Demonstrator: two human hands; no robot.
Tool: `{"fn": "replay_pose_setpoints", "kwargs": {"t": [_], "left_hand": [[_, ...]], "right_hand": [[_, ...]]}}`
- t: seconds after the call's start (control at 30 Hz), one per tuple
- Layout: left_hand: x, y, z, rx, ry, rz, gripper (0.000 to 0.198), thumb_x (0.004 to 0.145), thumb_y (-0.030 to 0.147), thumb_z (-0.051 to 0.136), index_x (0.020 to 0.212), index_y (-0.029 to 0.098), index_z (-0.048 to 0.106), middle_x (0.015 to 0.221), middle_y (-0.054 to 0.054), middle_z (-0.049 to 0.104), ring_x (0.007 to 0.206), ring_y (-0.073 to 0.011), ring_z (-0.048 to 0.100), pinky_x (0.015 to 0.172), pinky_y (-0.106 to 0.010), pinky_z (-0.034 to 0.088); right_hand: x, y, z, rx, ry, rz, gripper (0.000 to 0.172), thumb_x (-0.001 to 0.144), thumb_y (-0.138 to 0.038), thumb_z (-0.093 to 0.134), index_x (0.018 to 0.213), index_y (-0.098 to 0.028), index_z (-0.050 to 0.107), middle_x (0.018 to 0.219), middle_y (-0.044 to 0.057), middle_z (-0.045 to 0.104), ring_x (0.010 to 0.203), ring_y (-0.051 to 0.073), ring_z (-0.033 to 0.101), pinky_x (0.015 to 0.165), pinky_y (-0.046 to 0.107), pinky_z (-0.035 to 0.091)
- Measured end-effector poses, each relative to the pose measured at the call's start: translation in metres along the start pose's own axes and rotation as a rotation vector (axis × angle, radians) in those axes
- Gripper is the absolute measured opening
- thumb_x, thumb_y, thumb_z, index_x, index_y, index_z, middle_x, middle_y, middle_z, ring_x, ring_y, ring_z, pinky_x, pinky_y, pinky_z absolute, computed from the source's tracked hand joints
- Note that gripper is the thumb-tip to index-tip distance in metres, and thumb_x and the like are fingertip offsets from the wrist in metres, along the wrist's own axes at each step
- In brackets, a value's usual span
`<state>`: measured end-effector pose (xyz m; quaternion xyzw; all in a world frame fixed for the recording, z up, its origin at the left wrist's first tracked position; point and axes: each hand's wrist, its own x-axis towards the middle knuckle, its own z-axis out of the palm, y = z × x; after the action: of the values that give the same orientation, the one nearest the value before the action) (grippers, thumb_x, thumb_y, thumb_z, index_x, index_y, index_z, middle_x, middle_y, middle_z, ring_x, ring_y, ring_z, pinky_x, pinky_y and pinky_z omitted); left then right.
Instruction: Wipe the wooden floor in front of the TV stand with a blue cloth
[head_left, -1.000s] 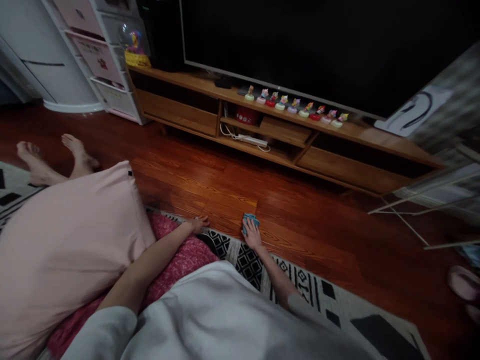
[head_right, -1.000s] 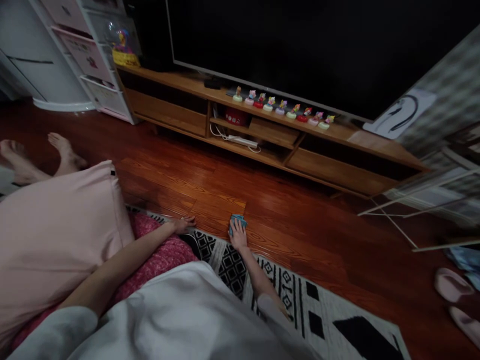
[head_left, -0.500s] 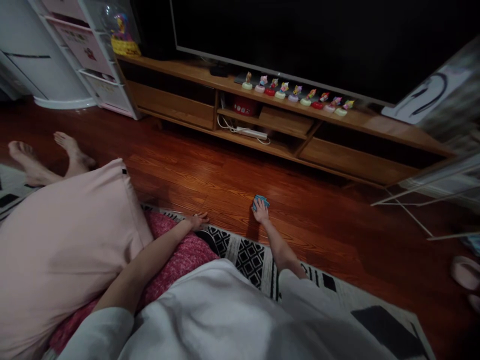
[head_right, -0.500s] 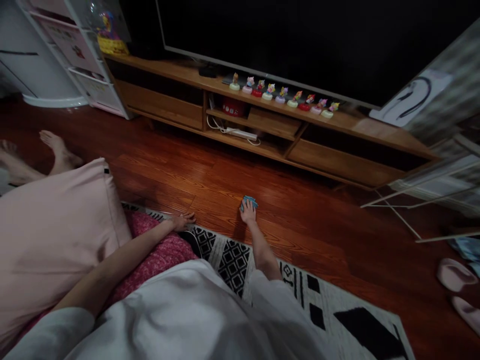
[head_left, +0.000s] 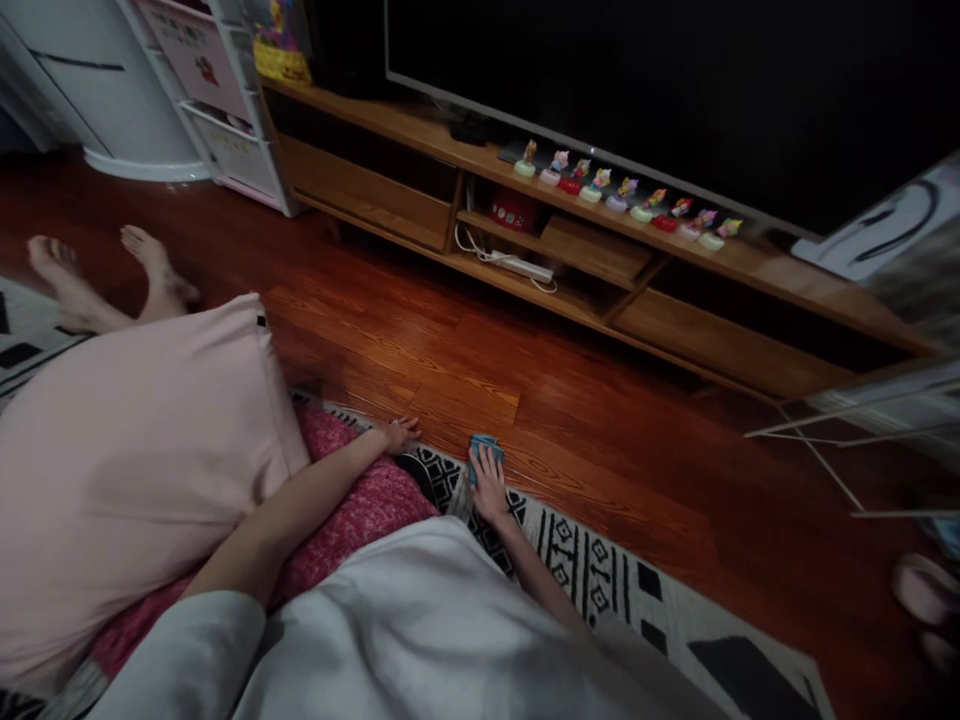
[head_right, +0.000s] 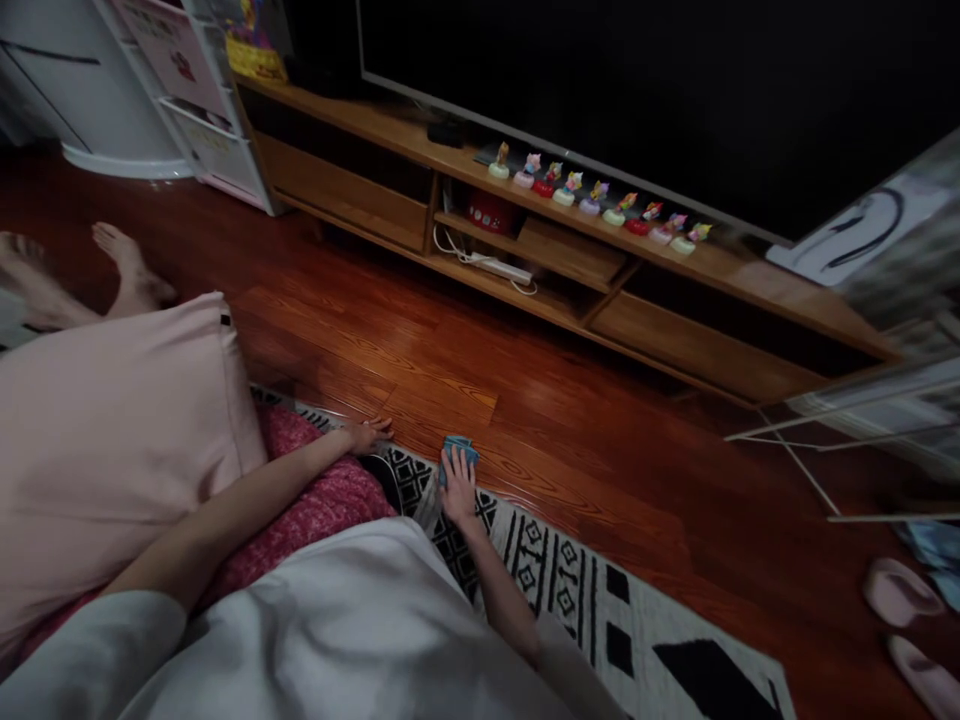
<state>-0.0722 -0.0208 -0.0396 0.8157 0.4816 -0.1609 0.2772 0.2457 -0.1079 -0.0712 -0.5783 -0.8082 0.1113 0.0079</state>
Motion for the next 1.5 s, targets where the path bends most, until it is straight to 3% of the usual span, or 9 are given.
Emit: {"fn": "replay_pose_setpoints", "kwargs": {"t": [0.1, 0.43, 0.53, 0.67, 0.8, 1.1, 1.2, 1.33, 1.5], "left_hand": [[-0.001, 0.001, -0.001, 0.007, -0.006, -0.003, 0.063, 0.087, 0.032, 0.063, 0.147, 0.035, 0.044, 0.164, -0.006, 0.026, 0.149, -0.0332, 0.023, 0.114, -0.052, 0.03], [-0.008, 0.007, -0.015, 0.016, 0.053, 0.037, 0.06, 0.085, 0.029, 0.063, 0.144, 0.033, 0.051, 0.159, -0.006, 0.037, 0.144, -0.0302, 0.035, 0.113, -0.045, 0.035], [-0.009, 0.005, -0.021, -0.017, 0.11, -0.018, 0.061, 0.086, 0.026, 0.062, 0.146, 0.027, 0.048, 0.161, -0.01, 0.033, 0.145, -0.0292, 0.034, 0.115, -0.041, 0.033], [-0.007, 0.0, -0.02, -0.078, 0.254, -0.212, 0.07, 0.087, 0.025, 0.061, 0.153, 0.027, 0.038, 0.164, -0.013, 0.023, 0.148, -0.0342, 0.024, 0.116, -0.054, 0.028], [0.002, -0.003, -0.008, -0.138, 0.196, -0.359, 0.082, 0.084, 0.026, 0.063, 0.157, 0.031, 0.026, 0.166, -0.013, 0.016, 0.15, -0.0373, 0.018, 0.114, -0.066, 0.02], [0.011, 0.002, -0.002, -0.281, 0.153, -0.409, 0.075, 0.087, 0.02, 0.055, 0.156, 0.036, 0.03, 0.166, -0.009, 0.016, 0.15, -0.038, 0.015, 0.11, -0.075, 0.012], [0.012, -0.001, -0.002, -0.343, 0.158, -0.406, 0.071, 0.089, 0.016, 0.049, 0.154, 0.038, 0.034, 0.166, -0.006, 0.018, 0.15, -0.0362, 0.016, 0.111, -0.076, 0.009], [0.014, -0.004, -0.001, -0.361, 0.152, -0.382, 0.071, 0.089, 0.021, 0.053, 0.153, 0.042, 0.032, 0.166, -0.004, 0.018, 0.149, -0.0384, 0.017, 0.108, -0.079, 0.008], [0.014, -0.002, -0.002, -0.356, 0.135, -0.391, 0.071, 0.088, 0.026, 0.057, 0.154, 0.04, 0.033, 0.167, -0.005, 0.015, 0.15, -0.0375, 0.013, 0.11, -0.076, 0.012]], "right_hand": [[0.008, -0.008, -0.004, 0.019, -0.007, -0.028, 0.064, 0.099, -0.036, 0.035, 0.159, -0.03, 0.016, 0.168, 0.0, 0.012, 0.154, 0.021, 0.006, 0.121, 0.045, 0.017], [0.143, -0.017, -0.062, 0.013, -0.09, 0.167, 0.061, 0.101, -0.04, 0.028, 0.159, -0.027, 0.017, 0.167, 0.005, 0.014, 0.153, 0.022, 0.01, 0.121, 0.048, 0.018], [0.131, -0.038, -0.049, -0.011, -0.097, 0.071, 0.062, 0.101, -0.04, 0.03, 0.159, -0.026, 0.017, 0.168, 0.005, 0.012, 0.153, 0.023, 0.009, 0.121, 0.047, 0.017], [0.091, -0.059, -0.017, -0.016, -0.097, -0.186, 0.062, 0.1, -0.043, 0.032, 0.159, -0.03, 0.018, 0.167, 0.002, 0.015, 0.153, 0.022, 0.009, 0.121, 0.047, 0.018], [0.087, -0.071, -0.007, -0.015, -0.079, -0.281, 0.064, 0.099, -0.049, 0.035, 0.159, -0.031, 0.02, 0.167, 0.001, 0.015, 0.154, 0.022, 0.008, 0.121, 0.046, 0.02], [0.246, -0.069, -0.065, -0.085, -0.184, -0.017, 0.062, 0.102, -0.042, 0.025, 0.16, -0.026, 0.011, 0.168, 0.004, 0.009, 0.153, 0.022, 0.008, 0.121, 0.047, 0.018], [0.274, -0.074, -0.072, -0.088, -0.194, 0.026, 0.062, 0.102, -0.043, 0.019, 0.16, -0.024, 0.009, 0.168, 0.007, 0.011, 0.153, 0.024, 0.01, 0.12, 0.05, 0.02], [0.254, -0.083, -0.06, -0.089, -0.199, -0.04, 0.06, 0.102, -0.041, 0.022, 0.16, -0.026, 0.012, 0.168, 0.003, 0.009, 0.154, 0.021, 0.006, 0.121, 0.047, 0.018], [0.164, -0.092, -0.027, -0.042, -0.151, -0.371, 0.063, 0.1, -0.035, 0.032, 0.16, -0.03, 0.012, 0.168, -0.001, 0.008, 0.154, 0.019, 0.001, 0.122, 0.046, 0.013]]}}
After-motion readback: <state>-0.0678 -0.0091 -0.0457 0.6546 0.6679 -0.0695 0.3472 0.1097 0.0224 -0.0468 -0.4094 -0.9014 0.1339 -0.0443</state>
